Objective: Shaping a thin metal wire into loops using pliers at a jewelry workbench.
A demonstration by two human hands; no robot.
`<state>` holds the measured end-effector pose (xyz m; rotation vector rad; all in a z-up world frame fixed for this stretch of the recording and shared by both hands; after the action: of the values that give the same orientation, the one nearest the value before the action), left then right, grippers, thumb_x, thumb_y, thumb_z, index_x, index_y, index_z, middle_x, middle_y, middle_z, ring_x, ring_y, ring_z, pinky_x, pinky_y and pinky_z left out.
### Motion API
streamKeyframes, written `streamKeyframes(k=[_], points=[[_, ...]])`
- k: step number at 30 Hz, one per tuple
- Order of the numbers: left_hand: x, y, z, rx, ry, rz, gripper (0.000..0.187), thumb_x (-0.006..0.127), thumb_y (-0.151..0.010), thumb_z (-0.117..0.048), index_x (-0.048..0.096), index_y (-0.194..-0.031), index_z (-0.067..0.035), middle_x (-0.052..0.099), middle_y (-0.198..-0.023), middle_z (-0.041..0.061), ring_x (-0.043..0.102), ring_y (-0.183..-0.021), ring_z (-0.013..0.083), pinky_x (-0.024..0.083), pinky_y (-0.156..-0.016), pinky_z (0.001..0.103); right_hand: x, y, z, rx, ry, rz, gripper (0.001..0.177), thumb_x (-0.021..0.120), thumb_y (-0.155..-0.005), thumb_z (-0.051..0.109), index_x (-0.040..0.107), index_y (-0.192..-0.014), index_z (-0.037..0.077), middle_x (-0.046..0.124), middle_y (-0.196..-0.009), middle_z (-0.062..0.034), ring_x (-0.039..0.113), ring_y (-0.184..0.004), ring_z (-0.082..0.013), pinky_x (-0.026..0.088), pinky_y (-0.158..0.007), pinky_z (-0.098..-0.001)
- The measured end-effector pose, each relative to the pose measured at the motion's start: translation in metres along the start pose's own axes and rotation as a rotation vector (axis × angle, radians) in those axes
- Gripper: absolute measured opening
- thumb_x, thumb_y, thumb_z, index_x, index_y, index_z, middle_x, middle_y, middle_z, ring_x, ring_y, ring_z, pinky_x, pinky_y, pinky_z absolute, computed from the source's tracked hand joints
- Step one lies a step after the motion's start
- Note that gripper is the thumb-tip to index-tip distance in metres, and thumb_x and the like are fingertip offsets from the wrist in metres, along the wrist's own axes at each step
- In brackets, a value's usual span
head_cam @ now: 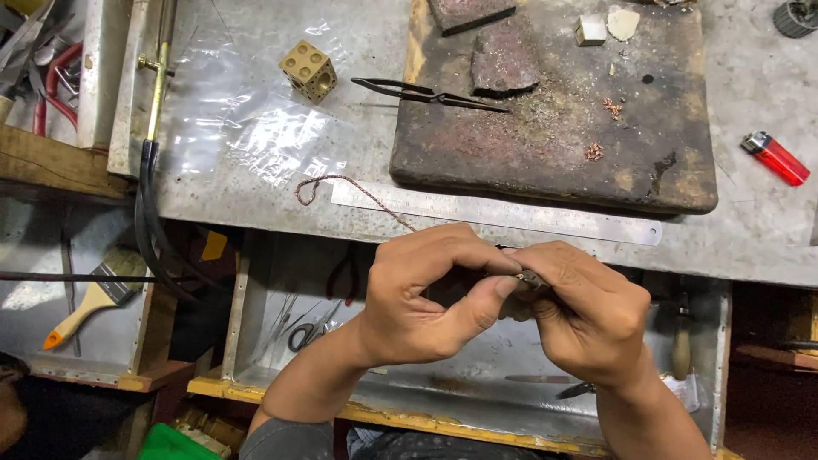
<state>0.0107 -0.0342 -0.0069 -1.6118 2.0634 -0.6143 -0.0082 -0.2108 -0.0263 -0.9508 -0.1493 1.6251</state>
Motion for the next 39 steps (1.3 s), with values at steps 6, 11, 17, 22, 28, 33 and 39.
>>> streamKeyframes(k=[6,11,17,22,28,33,39], points=[[0.000,0.001,0.001,-0.010,0.007,-0.009,0.015,0.065,-0.099,-0.014,0.069,-0.102,0.000,0.071,-0.081,0.009,0.066,-0.068,0.0204,0.052,-0.065,0.030,0.001,0.002,-0.001,0.002,-0.015,-0.008,0.020,0.059,-0.097,0.003,0.066,-0.108,-0.011,0.072,-0.096,-0.0217,0.072,-0.080,-0.0330,0.060,-0.075,-0.0374],[0.000,0.001,0.000,0.081,-0.070,-0.026,0.011,0.065,-0.098,-0.009,0.069,-0.100,0.002,0.073,-0.086,0.012,0.066,-0.068,0.0233,0.053,-0.065,0.033,0.001,0.004,0.004,0.024,0.060,-0.016,0.021,0.055,-0.093,-0.013,0.067,-0.109,-0.011,0.072,-0.098,-0.0207,0.073,-0.082,-0.0329,0.060,-0.076,-0.0363],[0.003,0.002,-0.002,0.300,-0.251,-0.052,0.009,0.063,-0.100,-0.004,0.067,-0.100,0.004,0.069,-0.081,0.015,0.063,-0.063,0.0262,0.051,-0.060,0.035,0.000,0.002,0.013,-0.017,0.156,-0.051,0.031,0.051,-0.089,-0.024,0.066,-0.113,-0.012,0.067,-0.082,-0.0163,0.066,-0.071,-0.0282,0.056,-0.070,-0.0338],[0.003,0.002,-0.002,0.314,-0.260,-0.041,0.014,0.062,-0.102,-0.009,0.067,-0.103,0.004,0.070,-0.083,0.016,0.063,-0.064,0.0265,0.051,-0.062,0.036,-0.001,0.006,0.011,-0.043,0.208,-0.050,0.034,0.046,-0.089,-0.024,0.065,-0.114,-0.013,0.067,-0.081,-0.0171,0.065,-0.072,-0.0308,0.055,-0.071,-0.0365],[-0.003,-0.003,-0.005,0.225,-0.245,-0.033,0.014,0.062,-0.102,-0.008,0.067,-0.104,0.004,0.071,-0.085,0.015,0.067,-0.066,0.0276,0.053,-0.064,0.036,-0.003,0.015,0.005,-0.056,0.294,-0.063,0.033,0.048,-0.092,-0.021,0.068,-0.115,-0.010,0.071,-0.098,-0.0204,0.068,-0.080,-0.0361,0.059,-0.080,-0.0412],[-0.034,0.001,-0.004,0.245,-0.455,0.007,0.022,0.069,-0.099,-0.017,0.070,-0.106,0.004,0.078,-0.097,0.019,0.078,-0.088,0.0307,0.065,-0.080,0.038,-0.004,0.013,0.011,-0.009,0.375,-0.012,0.028,0.052,-0.094,-0.027,0.070,-0.115,-0.020,0.073,-0.107,-0.0311,0.072,-0.094,-0.0428,0.056,-0.089,-0.0460],[-0.084,0.075,0.023,-0.154,-0.762,-0.064,0.013,0.073,-0.097,-0.008,0.072,-0.101,0.004,0.073,-0.095,0.015,0.069,-0.088,0.0297,0.054,-0.079,0.039,-0.002,0.018,0.010,-0.027,0.392,0.006,0.013,0.062,-0.117,-0.022,0.072,-0.119,-0.031,0.072,-0.111,-0.0386,0.069,-0.095,-0.0477,0.054,-0.089,-0.0500]])
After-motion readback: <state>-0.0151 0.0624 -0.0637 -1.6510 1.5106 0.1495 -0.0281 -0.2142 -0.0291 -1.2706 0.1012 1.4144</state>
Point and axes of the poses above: each hand's wrist, its own y-axis away from the middle knuckle, its own x-axis out of the palm, z = x × y, the point moved 2 cm from there along -y, towards the middle knuckle
